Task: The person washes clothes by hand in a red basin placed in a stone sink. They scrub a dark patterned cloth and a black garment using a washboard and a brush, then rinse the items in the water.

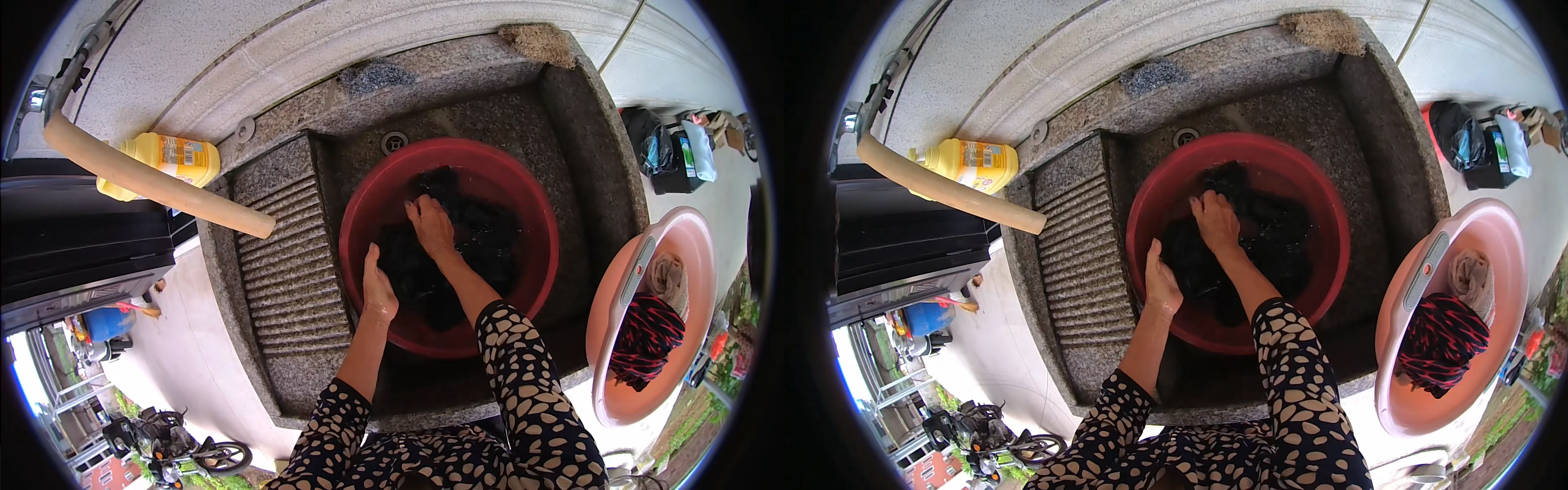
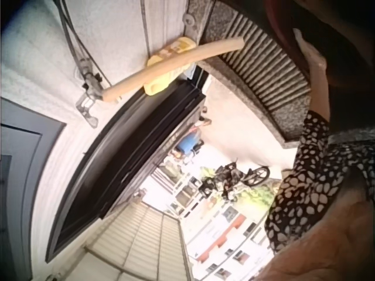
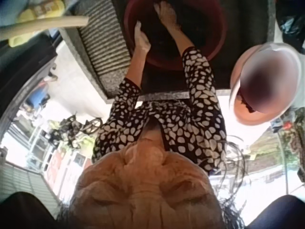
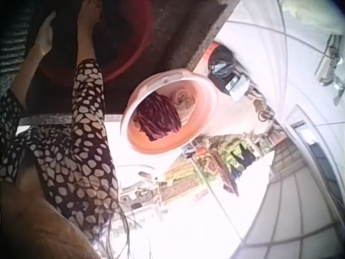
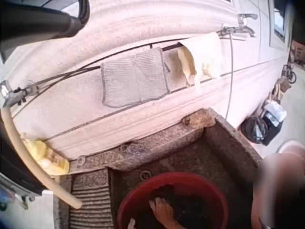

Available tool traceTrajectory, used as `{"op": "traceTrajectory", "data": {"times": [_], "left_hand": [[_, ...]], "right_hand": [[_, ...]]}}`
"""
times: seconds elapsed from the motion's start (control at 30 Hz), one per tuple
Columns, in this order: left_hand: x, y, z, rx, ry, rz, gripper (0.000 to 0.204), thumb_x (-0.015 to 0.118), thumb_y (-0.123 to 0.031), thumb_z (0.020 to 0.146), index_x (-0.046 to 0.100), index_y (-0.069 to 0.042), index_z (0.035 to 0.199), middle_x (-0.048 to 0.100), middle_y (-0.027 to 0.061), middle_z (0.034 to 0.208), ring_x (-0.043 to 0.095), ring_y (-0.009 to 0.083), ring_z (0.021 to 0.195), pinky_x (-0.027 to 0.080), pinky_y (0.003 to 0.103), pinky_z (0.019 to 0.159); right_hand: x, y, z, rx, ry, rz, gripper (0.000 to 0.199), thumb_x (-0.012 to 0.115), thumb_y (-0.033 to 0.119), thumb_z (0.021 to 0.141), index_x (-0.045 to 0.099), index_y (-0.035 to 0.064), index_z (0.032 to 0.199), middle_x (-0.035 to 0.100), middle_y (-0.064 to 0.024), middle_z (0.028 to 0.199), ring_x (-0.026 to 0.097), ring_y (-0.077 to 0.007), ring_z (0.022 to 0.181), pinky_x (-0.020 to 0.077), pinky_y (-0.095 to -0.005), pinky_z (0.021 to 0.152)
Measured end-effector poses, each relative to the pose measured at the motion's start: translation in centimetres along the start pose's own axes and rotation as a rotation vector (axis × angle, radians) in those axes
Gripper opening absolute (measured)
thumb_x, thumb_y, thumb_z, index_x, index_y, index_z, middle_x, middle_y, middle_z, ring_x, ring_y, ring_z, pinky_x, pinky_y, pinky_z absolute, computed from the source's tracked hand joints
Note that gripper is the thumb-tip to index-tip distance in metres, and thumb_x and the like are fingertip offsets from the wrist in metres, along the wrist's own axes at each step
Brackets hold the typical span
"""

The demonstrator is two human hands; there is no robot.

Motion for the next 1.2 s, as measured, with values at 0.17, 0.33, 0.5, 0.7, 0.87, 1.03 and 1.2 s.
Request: {"op": "traceTrajectory", "data": {"times": [0.17,0.33,0.5,0.7,0.87,1.03,1.2], "left_hand": [[-1.6,0.8,0.8,0.006,-0.234,0.358,0.098,0.053,-0.063,0.082,0.002,-0.013,0.149,0.002,0.0087,0.155,0.008,0.0232,0.142,0.009,0.036,0.114],[-2.8,1.5,3.1,-0.116,-0.063,-0.031,0.079,0.055,-0.064,0.08,0.034,-0.019,0.141,0.03,0.0074,0.145,0.029,0.0239,0.132,0.021,0.04,0.11],[-2.3,1.5,3.7,-0.125,0.076,-0.094,0.07,0.054,-0.063,0.081,0.046,-0.017,0.132,0.039,0.0092,0.139,0.038,0.0266,0.126,0.029,0.042,0.107],[1.1,-2.7,1.7,0.077,-0.042,0.508,0.086,0.055,-0.058,0.084,0.024,-0.006,0.145,0.032,0.0151,0.145,0.028,0.0306,0.135,0.027,0.041,0.108],[2.5,-4.3,-3.3,0.717,-0.202,1.312,0.061,0.071,-0.035,0.078,0.046,-0.002,0.123,0.049,0.0149,0.12,0.045,0.0337,0.116,0.036,0.039,0.1],[3.2,5.3,-6.5,0.405,0.498,2.009,0.035,0.074,-0.019,0.071,0.056,-0.006,0.098,0.056,0.0151,0.1,0.056,0.0334,0.096,0.049,0.043,0.079],[0.3,10.1,-2.9,0.701,0.345,2.077,0.023,0.07,-0.017,0.072,0.059,-0.004,0.088,0.06,0.0165,0.083,0.06,0.0344,0.083,0.049,0.041,0.08]], "right_hand": [[1.2,1.5,-4.3,0.086,-0.033,-0.123,0.042,0.058,0.032,0.085,0.048,0.0151,0.123,0.047,-0.0251,0.114,0.046,-0.0392,0.107,0.0426,-0.0501,0.081],[1.4,-3.5,-2.9,0.077,0.06,-0.108,0.026,0.06,0.022,0.081,0.06,0.0109,0.105,0.055,-0.0208,0.107,0.051,-0.0409,0.1,0.046,-0.0485,0.08],[3.1,3.4,-5.6,0.064,0.397,0.468,0.027,0.056,0.022,0.085,0.058,0.0022,0.104,0.06,-0.0216,0.096,0.059,-0.0359,0.09,0.0465,-0.0416,0.077],[-7.5,2.3,-1.2,0.279,-0.029,0.441,0.029,0.061,0.016,0.084,0.055,0.0022,0.109,0.056,-0.019,0.106,0.057,-0.0323,0.086,0.0467,-0.0395,0.076],[-12.2,-1.2,-6.0,0.141,0.512,-0.481,0.04,0.066,0.014,0.078,0.053,0.007,0.115,0.053,-0.0194,0.107,0.054,-0.0345,0.096,0.0484,-0.0432,0.081],[-8.5,-5.2,-13.1,-0.089,0.524,-0.901,0.031,0.067,0.012,0.074,0.06,0.0108,0.105,0.057,-0.0175,0.105,0.057,-0.0322,0.099,0.0512,-0.0411,0.078],[-7.6,-6.8,-12.4,0.059,0.711,-0.6,0.02,0.064,0.012,0.072,0.06,0.0088,0.091,0.06,-0.0126,0.086,0.06,-0.027,0.088,0.0495,-0.04,0.076]]}}
Point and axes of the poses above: each hand's wrist, its own z-axis towards the middle knuckle, its own x-axis out of the palm, y = z × x, the point moved 5 cm from there along z, towards the middle knuckle
